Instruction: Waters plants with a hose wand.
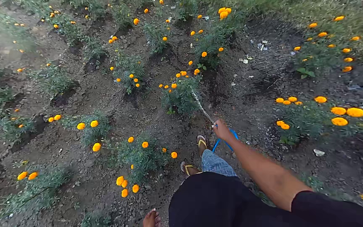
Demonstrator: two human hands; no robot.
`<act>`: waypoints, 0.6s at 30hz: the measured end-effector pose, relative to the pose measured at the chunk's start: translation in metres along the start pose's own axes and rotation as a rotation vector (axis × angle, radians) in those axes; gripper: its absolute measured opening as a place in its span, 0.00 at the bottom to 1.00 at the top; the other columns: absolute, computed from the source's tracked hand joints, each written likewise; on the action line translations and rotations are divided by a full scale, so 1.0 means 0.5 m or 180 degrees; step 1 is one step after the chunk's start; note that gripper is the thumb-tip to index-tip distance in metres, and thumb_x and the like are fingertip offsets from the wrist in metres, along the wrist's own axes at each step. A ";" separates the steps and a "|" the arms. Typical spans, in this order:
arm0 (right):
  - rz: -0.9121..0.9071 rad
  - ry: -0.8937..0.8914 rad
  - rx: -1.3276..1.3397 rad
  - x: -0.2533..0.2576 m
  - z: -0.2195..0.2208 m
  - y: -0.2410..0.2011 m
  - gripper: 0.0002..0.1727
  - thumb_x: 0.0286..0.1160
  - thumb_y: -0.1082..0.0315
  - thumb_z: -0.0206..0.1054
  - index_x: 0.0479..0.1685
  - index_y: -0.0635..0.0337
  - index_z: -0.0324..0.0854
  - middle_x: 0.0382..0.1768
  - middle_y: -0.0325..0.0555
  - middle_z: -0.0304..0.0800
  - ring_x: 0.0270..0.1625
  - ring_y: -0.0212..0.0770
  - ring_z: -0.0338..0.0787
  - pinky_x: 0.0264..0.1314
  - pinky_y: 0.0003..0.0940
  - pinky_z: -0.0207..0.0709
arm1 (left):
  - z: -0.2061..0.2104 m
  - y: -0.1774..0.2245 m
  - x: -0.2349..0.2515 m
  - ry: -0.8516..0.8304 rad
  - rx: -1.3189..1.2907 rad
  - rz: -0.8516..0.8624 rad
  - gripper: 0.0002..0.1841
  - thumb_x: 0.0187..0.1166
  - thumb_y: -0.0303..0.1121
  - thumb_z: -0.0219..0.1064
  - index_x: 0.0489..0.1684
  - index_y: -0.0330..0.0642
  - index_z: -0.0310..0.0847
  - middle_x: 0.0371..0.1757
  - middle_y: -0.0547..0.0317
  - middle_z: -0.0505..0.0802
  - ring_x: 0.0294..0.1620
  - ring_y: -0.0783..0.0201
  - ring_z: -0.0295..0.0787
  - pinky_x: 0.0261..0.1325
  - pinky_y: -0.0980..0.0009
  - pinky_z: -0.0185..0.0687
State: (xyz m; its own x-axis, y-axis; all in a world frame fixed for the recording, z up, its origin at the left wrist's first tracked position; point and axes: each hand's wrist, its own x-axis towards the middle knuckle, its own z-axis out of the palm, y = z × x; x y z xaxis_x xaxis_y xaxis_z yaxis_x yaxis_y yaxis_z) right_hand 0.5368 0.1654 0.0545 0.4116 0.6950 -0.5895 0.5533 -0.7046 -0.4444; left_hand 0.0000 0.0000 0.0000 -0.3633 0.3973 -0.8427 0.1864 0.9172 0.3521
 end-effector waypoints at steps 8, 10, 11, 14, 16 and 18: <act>0.0187 -0.0295 -0.0081 -0.013 0.049 0.029 0.23 0.94 0.59 0.50 0.78 0.64 0.67 0.61 0.71 0.86 0.66 0.67 0.88 0.70 0.63 0.77 | 0.046 0.093 0.016 -0.0051 0.0026 -0.0025 0.18 0.92 0.35 0.57 0.69 0.30 0.77 0.49 0.40 0.91 0.33 0.58 0.87 0.36 0.62 0.84; 0.0233 -0.0338 -0.0014 -0.005 0.048 0.021 0.23 0.94 0.59 0.50 0.78 0.63 0.67 0.62 0.70 0.86 0.67 0.67 0.87 0.70 0.62 0.77 | 0.064 0.107 0.006 -0.0103 0.0060 -0.0040 0.17 0.93 0.35 0.57 0.68 0.30 0.77 0.50 0.40 0.91 0.34 0.58 0.88 0.36 0.62 0.85; 0.0247 -0.0351 0.0032 0.000 0.048 0.016 0.22 0.94 0.59 0.50 0.77 0.63 0.68 0.62 0.70 0.86 0.66 0.67 0.88 0.69 0.63 0.77 | 0.076 0.117 -0.001 -0.0132 0.0079 -0.0020 0.17 0.92 0.34 0.57 0.68 0.30 0.77 0.50 0.40 0.91 0.33 0.58 0.87 0.36 0.62 0.84; 0.0278 -0.0450 0.0218 0.020 0.033 -0.016 0.22 0.95 0.57 0.49 0.77 0.61 0.67 0.61 0.68 0.86 0.61 0.64 0.89 0.64 0.61 0.80 | 0.129 0.186 -0.012 -0.0381 0.0196 0.0281 0.17 0.92 0.35 0.59 0.68 0.31 0.78 0.50 0.41 0.92 0.32 0.58 0.89 0.34 0.63 0.85; 0.0285 -0.0375 0.0532 0.035 0.020 -0.036 0.23 0.95 0.57 0.49 0.78 0.61 0.66 0.59 0.67 0.86 0.57 0.63 0.90 0.61 0.60 0.81 | 0.189 0.275 -0.020 -0.0702 0.0333 0.0698 0.18 0.92 0.35 0.58 0.70 0.31 0.77 0.52 0.40 0.92 0.34 0.57 0.89 0.37 0.61 0.86; 0.0252 -0.0116 0.1022 0.053 0.008 -0.053 0.23 0.94 0.56 0.49 0.78 0.60 0.66 0.52 0.64 0.87 0.48 0.60 0.91 0.53 0.58 0.82 | 0.275 0.396 -0.036 -0.1159 0.0585 0.1181 0.18 0.92 0.34 0.58 0.70 0.31 0.78 0.54 0.39 0.92 0.39 0.55 0.91 0.43 0.58 0.88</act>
State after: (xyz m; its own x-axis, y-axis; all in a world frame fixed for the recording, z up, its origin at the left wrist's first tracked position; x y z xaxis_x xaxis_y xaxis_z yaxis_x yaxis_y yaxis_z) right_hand 0.5302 0.2017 0.0481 0.4148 0.6348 -0.6519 0.2618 -0.7694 -0.5826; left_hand 0.1690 0.1703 0.0286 0.0905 0.6273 -0.7735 0.4101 0.6843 0.6029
